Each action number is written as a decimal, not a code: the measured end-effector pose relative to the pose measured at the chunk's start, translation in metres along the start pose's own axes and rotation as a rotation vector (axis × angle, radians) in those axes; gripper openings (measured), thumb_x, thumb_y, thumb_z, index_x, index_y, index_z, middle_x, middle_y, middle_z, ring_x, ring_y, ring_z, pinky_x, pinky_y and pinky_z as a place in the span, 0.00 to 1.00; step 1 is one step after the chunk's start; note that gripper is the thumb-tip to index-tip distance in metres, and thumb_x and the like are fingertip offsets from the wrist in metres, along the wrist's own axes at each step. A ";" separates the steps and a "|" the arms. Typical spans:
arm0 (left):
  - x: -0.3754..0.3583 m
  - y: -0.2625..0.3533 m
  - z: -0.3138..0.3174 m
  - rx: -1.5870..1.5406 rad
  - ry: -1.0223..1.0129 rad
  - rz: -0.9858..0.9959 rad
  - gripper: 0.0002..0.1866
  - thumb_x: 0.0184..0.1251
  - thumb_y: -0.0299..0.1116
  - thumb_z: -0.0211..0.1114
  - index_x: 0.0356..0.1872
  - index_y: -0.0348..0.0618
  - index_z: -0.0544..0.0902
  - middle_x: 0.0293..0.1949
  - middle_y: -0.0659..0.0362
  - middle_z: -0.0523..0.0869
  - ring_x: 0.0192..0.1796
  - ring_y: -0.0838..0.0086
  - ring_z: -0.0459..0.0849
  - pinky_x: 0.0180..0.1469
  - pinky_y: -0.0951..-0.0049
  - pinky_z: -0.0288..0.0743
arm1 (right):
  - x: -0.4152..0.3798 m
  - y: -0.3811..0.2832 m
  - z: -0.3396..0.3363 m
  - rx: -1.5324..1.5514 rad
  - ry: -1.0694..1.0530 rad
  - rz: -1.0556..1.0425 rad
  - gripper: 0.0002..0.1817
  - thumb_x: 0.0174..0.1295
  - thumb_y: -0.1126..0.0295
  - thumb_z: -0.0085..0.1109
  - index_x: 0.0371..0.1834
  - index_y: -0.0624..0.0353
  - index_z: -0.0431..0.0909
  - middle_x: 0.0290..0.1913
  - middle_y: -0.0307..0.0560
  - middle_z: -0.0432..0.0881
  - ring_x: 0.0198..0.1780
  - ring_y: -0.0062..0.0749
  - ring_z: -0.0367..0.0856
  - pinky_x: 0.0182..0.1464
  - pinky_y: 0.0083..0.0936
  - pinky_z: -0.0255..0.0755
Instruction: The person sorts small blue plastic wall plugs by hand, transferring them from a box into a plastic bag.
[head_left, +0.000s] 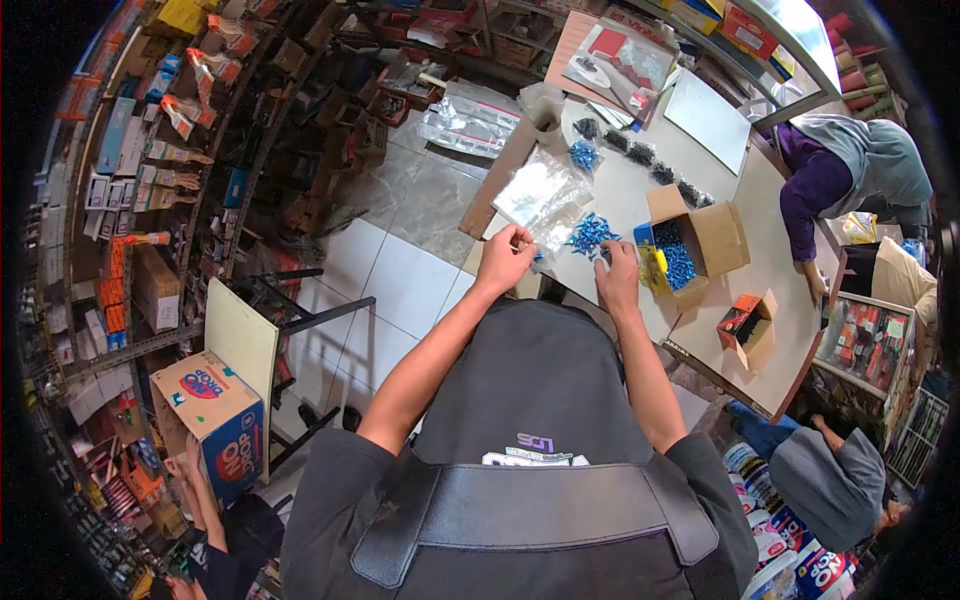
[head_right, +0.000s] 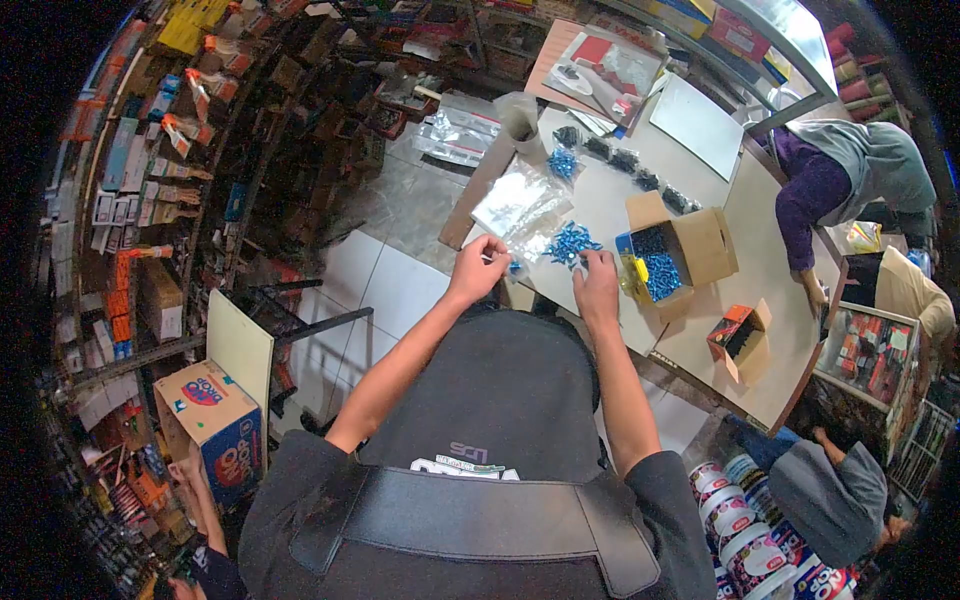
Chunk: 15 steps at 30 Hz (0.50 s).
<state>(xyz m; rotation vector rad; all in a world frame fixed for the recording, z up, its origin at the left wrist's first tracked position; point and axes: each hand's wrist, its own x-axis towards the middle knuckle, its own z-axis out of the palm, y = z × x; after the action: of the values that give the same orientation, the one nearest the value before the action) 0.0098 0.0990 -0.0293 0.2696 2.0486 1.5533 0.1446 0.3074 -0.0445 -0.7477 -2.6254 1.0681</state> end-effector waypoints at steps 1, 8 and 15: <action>0.000 0.002 0.000 0.001 -0.001 0.000 0.07 0.64 0.26 0.70 0.38 0.37 0.80 0.26 0.61 0.83 0.27 0.79 0.83 0.32 0.73 0.76 | 0.000 0.005 0.002 0.004 -0.019 -0.009 0.16 0.59 0.79 0.64 0.51 0.64 0.82 0.46 0.57 0.80 0.51 0.49 0.84 0.53 0.36 0.79; -0.002 0.002 0.000 0.022 0.005 0.007 0.07 0.64 0.26 0.70 0.37 0.36 0.80 0.25 0.60 0.84 0.27 0.78 0.83 0.32 0.73 0.76 | -0.004 0.001 0.001 -0.004 -0.043 -0.056 0.10 0.61 0.76 0.66 0.45 0.64 0.84 0.45 0.58 0.83 0.48 0.53 0.84 0.52 0.38 0.78; 0.000 -0.005 0.004 0.049 0.004 0.019 0.08 0.62 0.28 0.71 0.37 0.37 0.81 0.27 0.59 0.85 0.28 0.77 0.83 0.33 0.72 0.76 | 0.000 0.003 0.001 -0.031 -0.118 -0.051 0.08 0.63 0.72 0.65 0.42 0.63 0.83 0.40 0.59 0.82 0.43 0.55 0.82 0.47 0.43 0.76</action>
<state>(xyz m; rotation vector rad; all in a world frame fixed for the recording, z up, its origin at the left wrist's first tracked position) 0.0127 0.1004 -0.0342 0.3052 2.0949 1.5177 0.1453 0.3087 -0.0478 -0.6388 -2.7494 1.0914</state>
